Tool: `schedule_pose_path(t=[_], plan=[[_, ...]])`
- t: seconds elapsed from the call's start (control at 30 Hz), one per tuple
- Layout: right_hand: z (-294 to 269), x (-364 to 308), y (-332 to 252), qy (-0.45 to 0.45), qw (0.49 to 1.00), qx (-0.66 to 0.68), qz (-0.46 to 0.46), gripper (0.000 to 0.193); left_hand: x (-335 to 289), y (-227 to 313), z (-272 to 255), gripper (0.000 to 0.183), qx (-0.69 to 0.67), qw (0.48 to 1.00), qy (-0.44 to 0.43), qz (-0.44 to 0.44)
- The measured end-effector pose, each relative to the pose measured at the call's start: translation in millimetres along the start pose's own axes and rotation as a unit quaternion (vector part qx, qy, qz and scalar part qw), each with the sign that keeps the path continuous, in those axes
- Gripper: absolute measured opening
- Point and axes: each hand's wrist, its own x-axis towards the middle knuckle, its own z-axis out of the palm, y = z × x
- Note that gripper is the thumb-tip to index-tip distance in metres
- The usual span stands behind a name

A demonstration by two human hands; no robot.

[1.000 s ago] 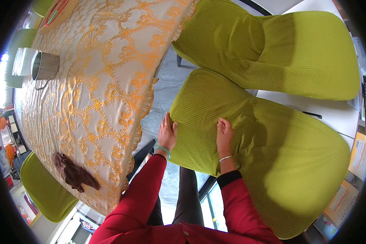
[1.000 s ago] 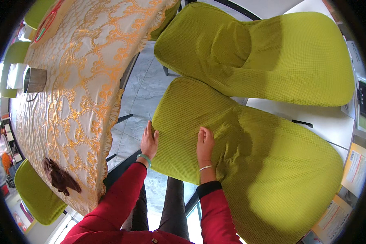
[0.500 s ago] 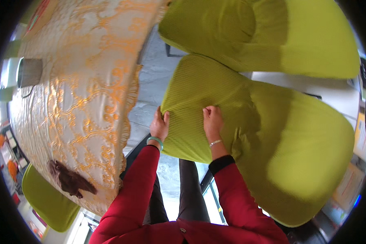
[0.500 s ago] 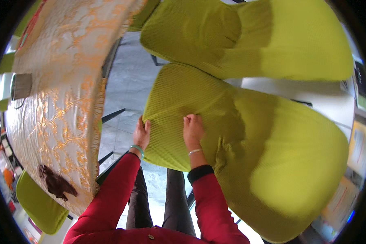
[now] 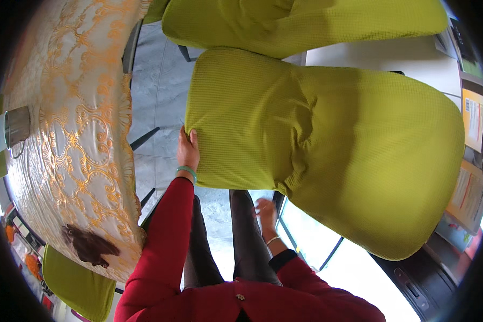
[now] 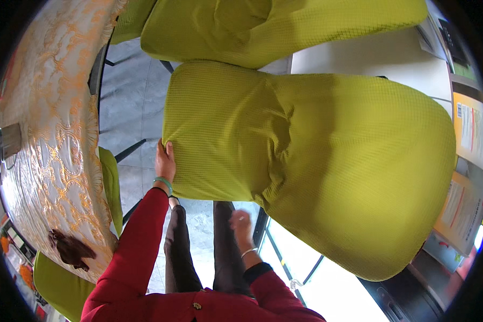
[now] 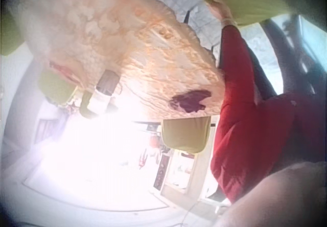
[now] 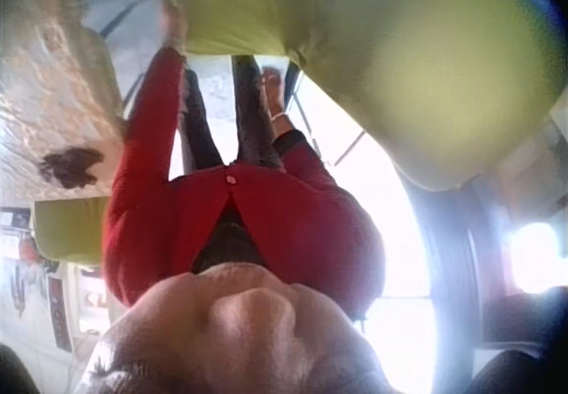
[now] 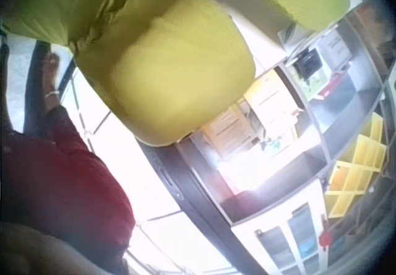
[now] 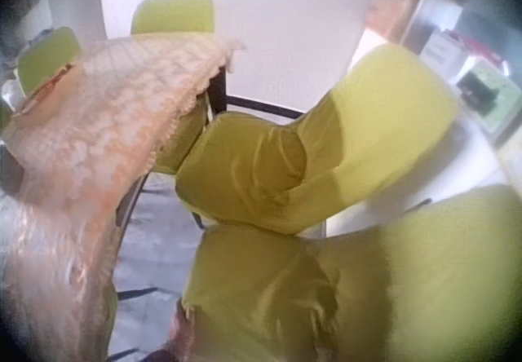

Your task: The person picks up a brown cloth and a plastic tray from a dining table, then walks to the kitchen to dispose of trash in a bin. They return to the table to organize items including a wooden box, a glass, and a metal cup.

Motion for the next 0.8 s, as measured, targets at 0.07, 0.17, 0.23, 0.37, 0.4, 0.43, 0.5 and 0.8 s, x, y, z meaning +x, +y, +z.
schedule_pose_path(t=[0.07,0.17,0.23,0.37,0.4,0.43,0.5,0.8], plan=[[-10,29,-24,0.103,0.985,0.130,-0.055,0.041,4,-2,1,0.052,-0.019,1.000,-0.003,0.019],[-25,50,-12,0.113,0.993,0.025,-0.001,0.040,3,5,1,0.050,0.010,1.000,-0.004,0.012],[-26,57,28,0.067,0.986,-0.113,-0.098,0.031,1,10,-1,0.049,-0.014,1.000,-0.006,0.014],[0,57,30,0.005,0.998,-0.059,-0.024,0.026,-1,17,-4,0.050,-0.046,0.999,-0.010,0.015],[-4,61,31,-0.007,0.997,-0.073,-0.030,0.030,-2,19,-5,0.050,-0.037,0.999,-0.013,0.010],[-9,57,32,-0.022,0.998,-0.062,-0.010,0.033,-4,14,-8,0.051,-0.035,0.999,-0.020,0.001],[-21,48,25,-0.053,0.997,-0.042,0.024,0.039,1,0,-8,0.055,-0.034,0.999,-0.029,-0.014],[4,24,-111,0.103,0.875,-0.229,-0.414,0.020,8,-54,-5,0.042,-0.350,0.906,-0.045,-0.236]])
